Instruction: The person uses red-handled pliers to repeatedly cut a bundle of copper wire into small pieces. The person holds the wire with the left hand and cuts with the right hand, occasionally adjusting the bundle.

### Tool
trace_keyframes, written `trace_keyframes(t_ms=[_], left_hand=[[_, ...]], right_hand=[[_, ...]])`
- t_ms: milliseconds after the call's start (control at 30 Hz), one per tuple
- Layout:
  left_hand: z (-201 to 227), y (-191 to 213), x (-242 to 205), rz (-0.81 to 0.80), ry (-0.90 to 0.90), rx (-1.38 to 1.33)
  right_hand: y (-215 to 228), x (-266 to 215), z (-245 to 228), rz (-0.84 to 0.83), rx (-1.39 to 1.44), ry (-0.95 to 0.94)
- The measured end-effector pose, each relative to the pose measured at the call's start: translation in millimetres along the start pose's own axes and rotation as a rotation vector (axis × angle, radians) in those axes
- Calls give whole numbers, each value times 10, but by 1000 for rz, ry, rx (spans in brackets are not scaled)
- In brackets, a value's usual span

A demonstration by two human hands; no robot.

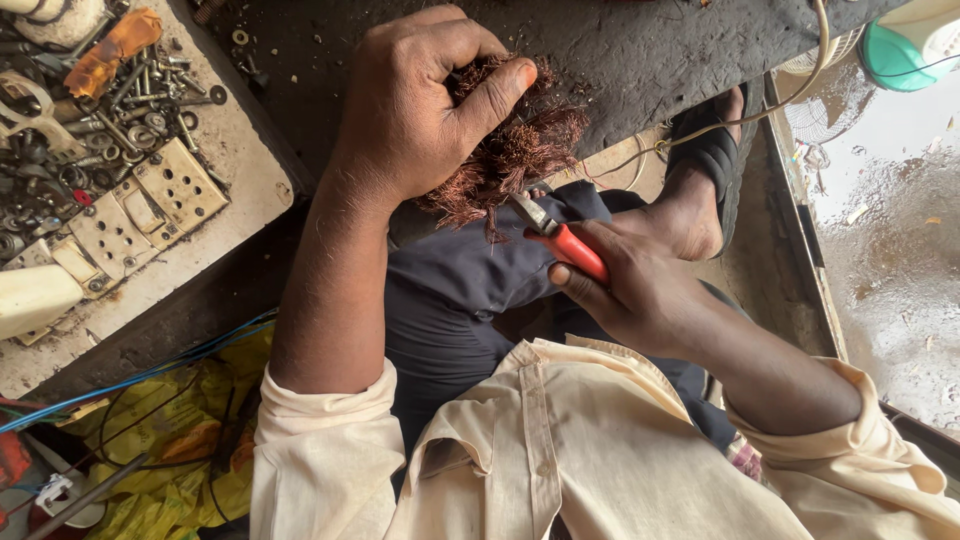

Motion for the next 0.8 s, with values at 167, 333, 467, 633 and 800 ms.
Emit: trace_keyframes(t_ms=[167, 333, 467, 633, 800], left_hand=[[-20, -2, 8, -2, -11, -16], [-86, -24, 10, -8, -27, 21], [-113, -26, 24, -18, -16, 13], [-86, -1, 13, -10, -28, -3], [-61, -6, 12, -21, 6, -35]], right_hand=[[-289, 183, 167, 85, 338, 83], [-523, 394, 310, 370, 314, 312], [-645, 613, 367, 530, 275, 466], [-819, 662, 454, 635, 239, 421], [-747, 510, 532, 769, 63, 498]])
Point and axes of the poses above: each hand's wrist, its own x-axis towards the middle knuckle, its own y-axis out of the back of the hand, z = x × y, the point moved 4 cm from there along x, towards the middle knuckle, and after that the axes turned 1 degree about y, right-handed, at the moved point
